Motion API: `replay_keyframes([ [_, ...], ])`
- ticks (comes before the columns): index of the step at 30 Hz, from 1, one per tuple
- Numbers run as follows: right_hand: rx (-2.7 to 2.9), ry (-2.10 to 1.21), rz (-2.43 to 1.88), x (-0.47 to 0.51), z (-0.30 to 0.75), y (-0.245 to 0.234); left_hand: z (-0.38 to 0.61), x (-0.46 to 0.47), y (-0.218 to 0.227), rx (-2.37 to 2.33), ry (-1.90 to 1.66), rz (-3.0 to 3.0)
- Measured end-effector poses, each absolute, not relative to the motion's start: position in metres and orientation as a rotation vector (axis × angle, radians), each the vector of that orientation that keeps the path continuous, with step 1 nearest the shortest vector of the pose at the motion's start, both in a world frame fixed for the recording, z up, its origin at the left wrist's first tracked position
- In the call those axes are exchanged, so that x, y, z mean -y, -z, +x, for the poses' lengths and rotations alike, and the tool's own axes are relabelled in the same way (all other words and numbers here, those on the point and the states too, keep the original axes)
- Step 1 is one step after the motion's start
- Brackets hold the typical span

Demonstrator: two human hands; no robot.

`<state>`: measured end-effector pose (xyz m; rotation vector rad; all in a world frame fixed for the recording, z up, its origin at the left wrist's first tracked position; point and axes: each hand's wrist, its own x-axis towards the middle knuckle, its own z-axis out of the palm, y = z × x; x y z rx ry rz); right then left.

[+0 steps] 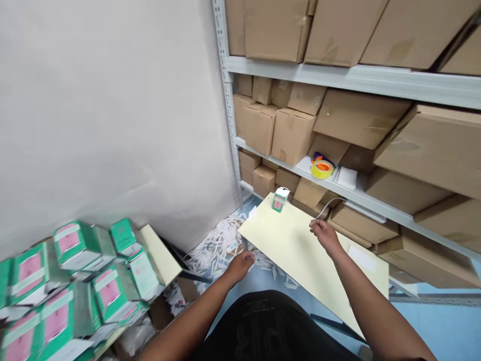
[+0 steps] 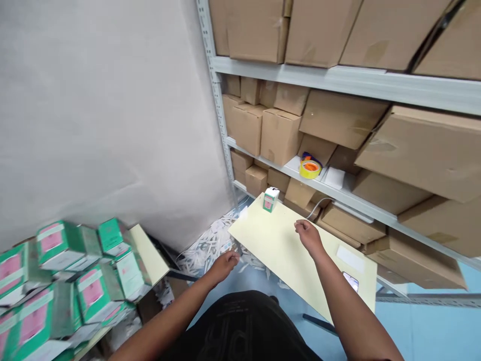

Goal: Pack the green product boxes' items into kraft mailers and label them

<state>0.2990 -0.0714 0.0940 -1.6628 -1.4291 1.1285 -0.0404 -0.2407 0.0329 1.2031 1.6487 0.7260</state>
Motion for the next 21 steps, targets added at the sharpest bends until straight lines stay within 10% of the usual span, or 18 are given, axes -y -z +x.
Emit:
replay_keyframes([
  [21, 2.049, 0.154, -1.855, -0.154, 0.284, -0.224, 0.011, 0.097, -0.028, -1.43, -0.527, 1.478],
])
